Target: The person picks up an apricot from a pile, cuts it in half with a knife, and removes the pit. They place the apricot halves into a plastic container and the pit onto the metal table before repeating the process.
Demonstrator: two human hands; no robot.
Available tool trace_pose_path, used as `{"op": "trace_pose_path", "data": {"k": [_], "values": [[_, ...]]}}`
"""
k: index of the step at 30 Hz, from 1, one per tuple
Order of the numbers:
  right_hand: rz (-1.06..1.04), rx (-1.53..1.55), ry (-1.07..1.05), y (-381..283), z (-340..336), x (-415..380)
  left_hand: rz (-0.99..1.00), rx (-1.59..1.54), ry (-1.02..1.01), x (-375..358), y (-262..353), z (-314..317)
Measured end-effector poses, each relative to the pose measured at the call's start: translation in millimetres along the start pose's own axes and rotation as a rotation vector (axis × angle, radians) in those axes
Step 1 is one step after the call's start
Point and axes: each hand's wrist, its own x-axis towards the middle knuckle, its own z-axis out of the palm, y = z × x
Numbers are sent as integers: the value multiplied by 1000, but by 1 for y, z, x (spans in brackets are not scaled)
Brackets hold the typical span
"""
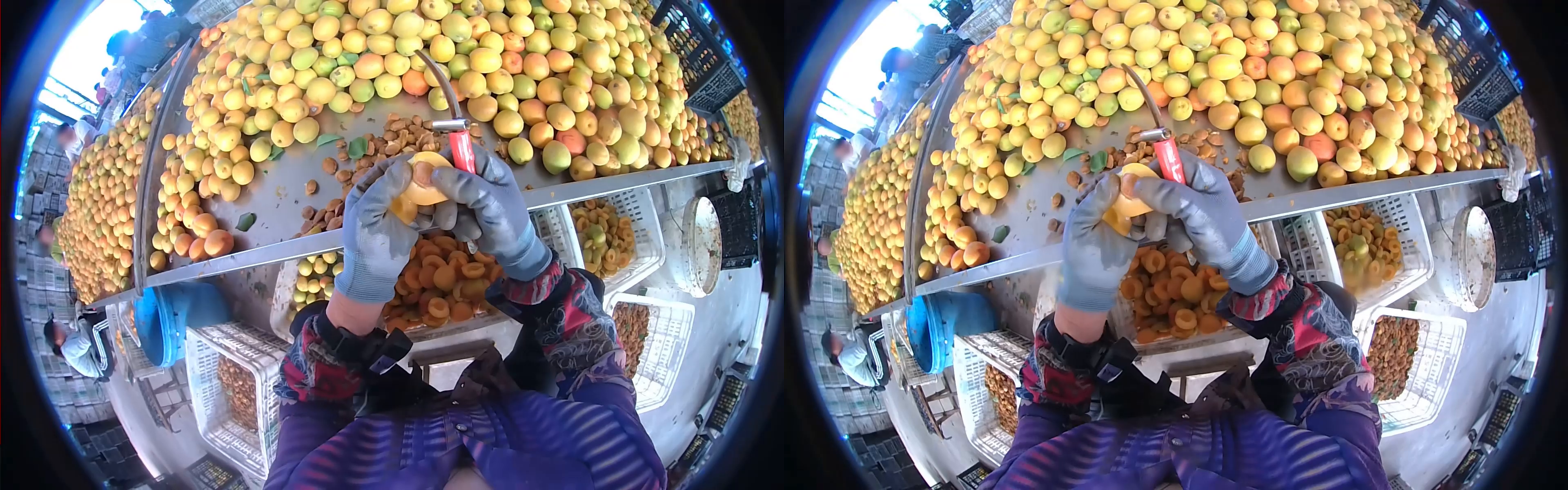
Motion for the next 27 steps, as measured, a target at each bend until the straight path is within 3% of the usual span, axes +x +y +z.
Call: {"op": "trace_pose_path", "data": {"k": [4,5,6,8,10,12,15,18,20,23,25,27], "values": [[45,-84,54,-1,2,2,113,-5,137,-3,-1,20],[-97,-36,59,7,7,2,177,-9,218,-4,0,27],[-99,-36,59,17,1,6,177,-8,216,-4,0,30],[-359,-371,100,28,-6,14,167,75,279,-2,2,32],[-380,-372,85,23,-8,10,141,156,220,-2,9,22],[-388,-738,49,15,-7,4,110,237,163,-1,12,10],[-402,-653,5,16,-7,3,79,287,100,-1,13,-1],[-448,-670,-41,14,-8,2,12,83,54,-2,12,1],[-397,-671,-41,15,-11,1,-44,92,195,-4,13,16],[-323,-621,-49,16,-12,2,-98,30,217,-4,11,16],[-296,-571,-52,21,-13,4,-43,70,245,-3,9,18],[-316,-325,-10,30,-13,8,11,110,268,0,6,18]]}}
